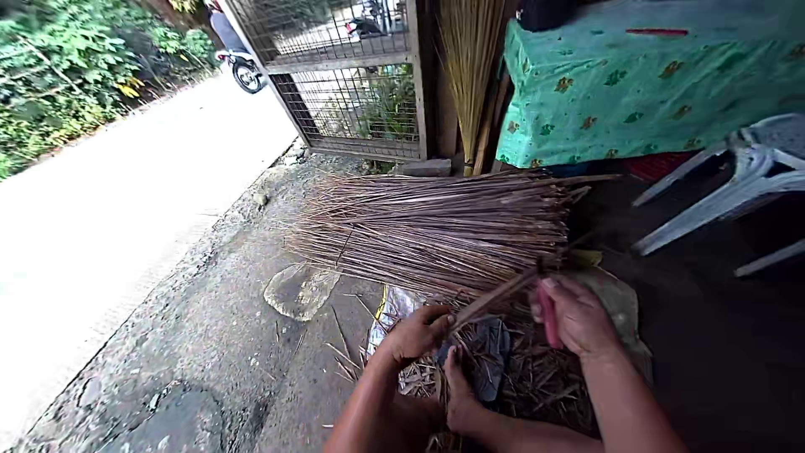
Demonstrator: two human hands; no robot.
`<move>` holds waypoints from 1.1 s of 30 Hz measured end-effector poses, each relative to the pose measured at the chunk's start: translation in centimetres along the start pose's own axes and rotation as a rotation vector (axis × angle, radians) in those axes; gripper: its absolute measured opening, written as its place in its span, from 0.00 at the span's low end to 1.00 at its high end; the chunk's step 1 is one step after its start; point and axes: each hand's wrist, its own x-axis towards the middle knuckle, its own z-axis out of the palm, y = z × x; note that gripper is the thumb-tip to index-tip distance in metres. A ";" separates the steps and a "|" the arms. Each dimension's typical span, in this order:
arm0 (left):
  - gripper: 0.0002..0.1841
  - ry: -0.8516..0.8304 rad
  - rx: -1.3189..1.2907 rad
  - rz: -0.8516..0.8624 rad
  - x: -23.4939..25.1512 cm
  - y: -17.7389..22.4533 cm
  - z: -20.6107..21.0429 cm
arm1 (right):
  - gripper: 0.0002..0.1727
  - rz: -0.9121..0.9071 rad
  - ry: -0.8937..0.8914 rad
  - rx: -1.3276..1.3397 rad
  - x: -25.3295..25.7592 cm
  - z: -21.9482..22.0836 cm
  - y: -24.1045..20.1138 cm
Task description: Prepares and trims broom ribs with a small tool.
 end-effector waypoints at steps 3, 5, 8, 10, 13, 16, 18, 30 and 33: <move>0.16 0.053 -0.042 0.031 -0.1 0.0 0.2 | 0.16 0.064 -0.334 -0.105 -1.6 4.0 1.1; 0.15 0.024 -0.113 0.048 0.0 -0.4 0.1 | 0.17 0.052 -0.445 -0.132 -1.8 4.9 1.9; 0.16 -0.035 -0.170 0.065 0.2 -0.3 0.1 | 0.15 -0.054 -0.450 -0.137 -1.7 4.0 2.2; 0.16 -0.062 -0.203 0.063 0.2 -0.1 0.3 | 0.15 -0.129 -0.404 -0.150 -1.5 3.3 2.0; 0.15 -0.087 -0.243 0.067 0.0 -0.1 0.3 | 0.14 -0.191 -0.285 -0.168 -0.7 1.5 1.8; 0.15 -0.100 -0.238 0.076 -0.2 -0.1 0.1 | 0.13 -0.225 -0.197 -0.172 0.0 -0.1 1.8; 0.16 -0.114 -0.231 0.083 -0.1 -0.2 0.1 | 0.13 -0.235 -0.044 -0.147 0.5 -1.3 1.4; 0.23 -0.056 -0.119 0.172 0.7 -0.7 0.8 | 0.18 -0.044 -0.170 -0.138 -1.2 1.5 0.2; 0.24 -0.142 -0.186 0.154 0.5 -0.9 0.4 | 0.14 -0.096 -0.194 -0.097 -1.0 1.9 0.8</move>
